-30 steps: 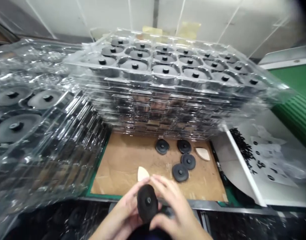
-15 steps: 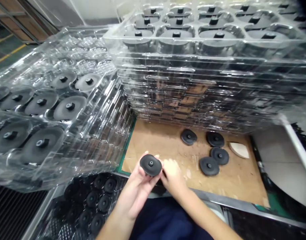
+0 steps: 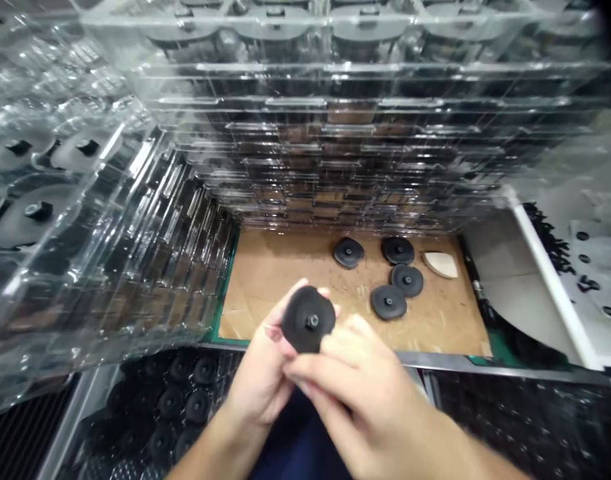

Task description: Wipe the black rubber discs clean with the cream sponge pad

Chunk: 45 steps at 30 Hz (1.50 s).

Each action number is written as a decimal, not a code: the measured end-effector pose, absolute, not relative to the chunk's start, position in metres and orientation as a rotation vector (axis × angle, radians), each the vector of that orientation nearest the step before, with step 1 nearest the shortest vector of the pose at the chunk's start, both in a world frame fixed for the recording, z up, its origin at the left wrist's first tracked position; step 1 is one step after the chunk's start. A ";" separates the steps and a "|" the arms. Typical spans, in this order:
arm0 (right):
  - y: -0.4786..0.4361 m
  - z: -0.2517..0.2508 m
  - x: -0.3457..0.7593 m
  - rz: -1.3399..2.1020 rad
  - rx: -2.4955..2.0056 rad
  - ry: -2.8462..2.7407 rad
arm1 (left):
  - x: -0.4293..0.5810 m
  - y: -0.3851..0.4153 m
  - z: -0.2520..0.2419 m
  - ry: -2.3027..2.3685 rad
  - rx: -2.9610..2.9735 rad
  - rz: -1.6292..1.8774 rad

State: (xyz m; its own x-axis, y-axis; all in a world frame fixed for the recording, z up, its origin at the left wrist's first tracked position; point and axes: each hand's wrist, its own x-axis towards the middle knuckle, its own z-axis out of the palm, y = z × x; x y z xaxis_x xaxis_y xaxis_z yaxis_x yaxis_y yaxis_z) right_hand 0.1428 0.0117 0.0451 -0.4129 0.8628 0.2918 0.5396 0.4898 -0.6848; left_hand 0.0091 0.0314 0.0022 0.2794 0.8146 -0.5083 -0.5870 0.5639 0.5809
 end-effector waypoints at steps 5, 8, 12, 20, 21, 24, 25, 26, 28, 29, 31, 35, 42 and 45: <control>0.006 0.039 0.143 0.728 -1.005 -1.982 | 0.016 0.033 0.025 0.803 0.401 1.082; -0.013 0.016 0.154 0.918 -1.122 -1.754 | 0.015 0.034 0.026 0.809 0.412 1.046; -0.023 -0.002 0.177 0.929 -1.537 -1.363 | 0.017 0.031 0.014 0.805 0.333 1.060; 0.007 0.044 0.163 0.578 -1.222 -1.737 | 0.023 0.019 0.010 0.815 0.308 0.891; 0.009 0.046 0.159 0.650 -1.180 -1.805 | 0.022 0.019 0.010 0.853 0.314 0.889; 0.015 0.045 0.152 0.697 -1.173 -1.888 | 0.021 0.018 0.010 0.934 0.304 0.906; 0.017 0.045 0.151 0.614 -1.200 -1.870 | 0.022 0.017 0.011 0.927 0.303 0.889; 0.018 0.044 0.150 0.532 -1.216 -1.852 | 0.023 0.016 0.011 0.908 0.302 0.867; 0.015 0.044 0.152 0.489 -1.173 -1.853 | 0.024 0.014 0.012 0.842 0.303 0.847; 0.011 0.044 0.156 0.536 -1.131 -1.874 | 0.023 0.013 0.011 0.804 0.302 0.853; 0.001 0.046 0.165 0.675 -1.085 -1.924 | 0.019 0.012 0.010 0.734 0.291 0.863; -0.015 0.054 0.180 0.636 -1.359 -1.962 | 0.017 0.012 0.011 0.652 0.256 0.842; -0.004 0.055 0.163 0.343 -1.372 -1.932 | 0.015 0.015 0.030 0.758 0.329 0.985; 0.009 0.055 0.163 0.307 -1.347 -1.950 | 0.012 0.010 0.020 0.822 0.342 0.885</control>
